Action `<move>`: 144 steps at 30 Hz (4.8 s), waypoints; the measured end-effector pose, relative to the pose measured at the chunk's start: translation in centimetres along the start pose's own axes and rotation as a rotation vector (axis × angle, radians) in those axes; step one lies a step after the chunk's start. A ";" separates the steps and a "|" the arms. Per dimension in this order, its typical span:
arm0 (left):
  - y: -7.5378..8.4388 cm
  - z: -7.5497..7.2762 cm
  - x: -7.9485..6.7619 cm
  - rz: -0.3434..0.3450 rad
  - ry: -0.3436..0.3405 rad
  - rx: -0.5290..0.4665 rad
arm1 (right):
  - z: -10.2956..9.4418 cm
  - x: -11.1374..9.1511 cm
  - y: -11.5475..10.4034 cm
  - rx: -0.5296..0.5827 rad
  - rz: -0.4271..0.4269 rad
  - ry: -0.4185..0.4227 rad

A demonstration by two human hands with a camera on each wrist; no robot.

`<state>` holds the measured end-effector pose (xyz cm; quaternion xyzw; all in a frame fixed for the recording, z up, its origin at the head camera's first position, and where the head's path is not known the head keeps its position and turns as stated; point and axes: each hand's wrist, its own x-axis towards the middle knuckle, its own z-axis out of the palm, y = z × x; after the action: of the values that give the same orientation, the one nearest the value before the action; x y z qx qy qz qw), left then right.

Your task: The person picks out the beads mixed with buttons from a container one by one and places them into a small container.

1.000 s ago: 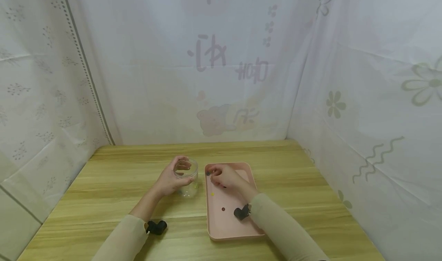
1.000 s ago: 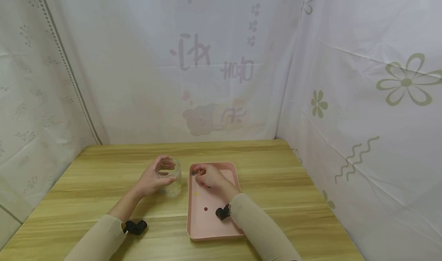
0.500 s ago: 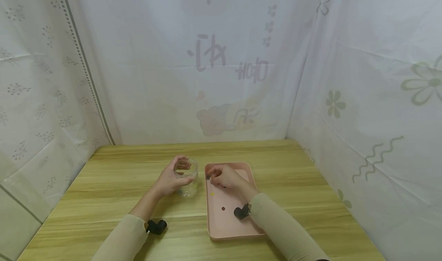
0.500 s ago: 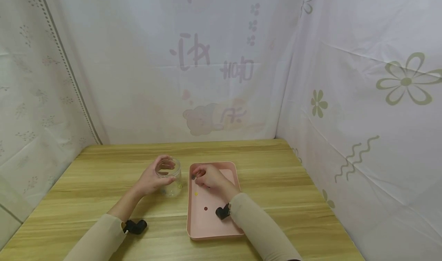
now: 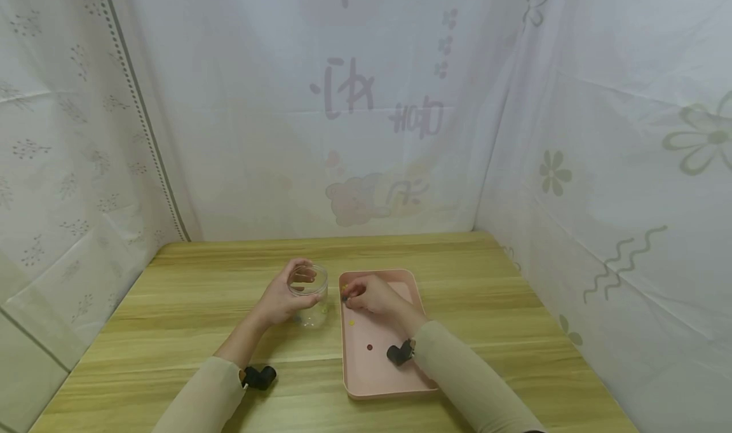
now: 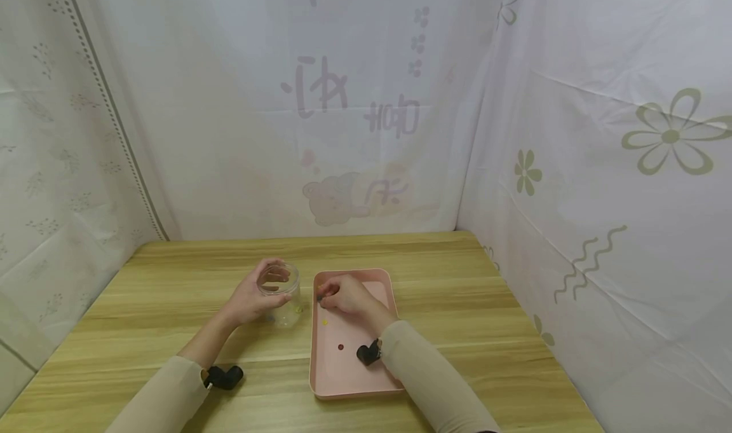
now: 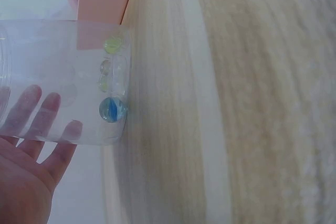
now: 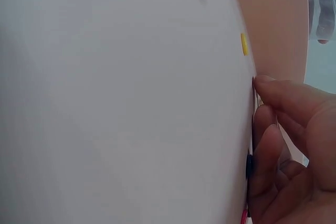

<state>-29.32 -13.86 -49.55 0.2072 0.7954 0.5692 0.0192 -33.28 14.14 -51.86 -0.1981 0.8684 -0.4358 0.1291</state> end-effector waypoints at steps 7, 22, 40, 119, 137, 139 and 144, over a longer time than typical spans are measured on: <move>-0.1 -0.1 -0.1 0.009 -0.003 0.002 | 0.1 0.0 -0.2 -0.026 0.012 0.000; -0.3 0.0 -0.1 0.010 -0.002 0.000 | -0.5 -0.3 -0.6 -0.021 0.062 -0.011; -0.4 0.0 0.1 0.019 0.001 0.004 | -1.8 -0.8 -1.1 0.176 0.056 0.060; -0.4 -0.1 0.1 -0.003 -0.015 -0.007 | -2.8 -0.6 -11.5 0.252 -0.098 0.041; -0.4 -0.1 0.0 0.011 -0.019 -0.012 | -0.8 0.2 -11.1 0.323 -0.172 -0.009; -0.4 -0.1 0.0 0.012 -0.021 -0.015 | -0.7 0.2 -11.2 0.328 -0.174 -0.012; -0.4 -0.1 0.0 0.019 -0.015 -0.006 | -0.6 0.1 -11.6 0.337 -0.183 -0.018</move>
<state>-29.45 -14.06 -49.94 0.2189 0.7916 0.5701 0.0202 -30.90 8.25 -42.18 -0.2557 0.7603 -0.5832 0.1281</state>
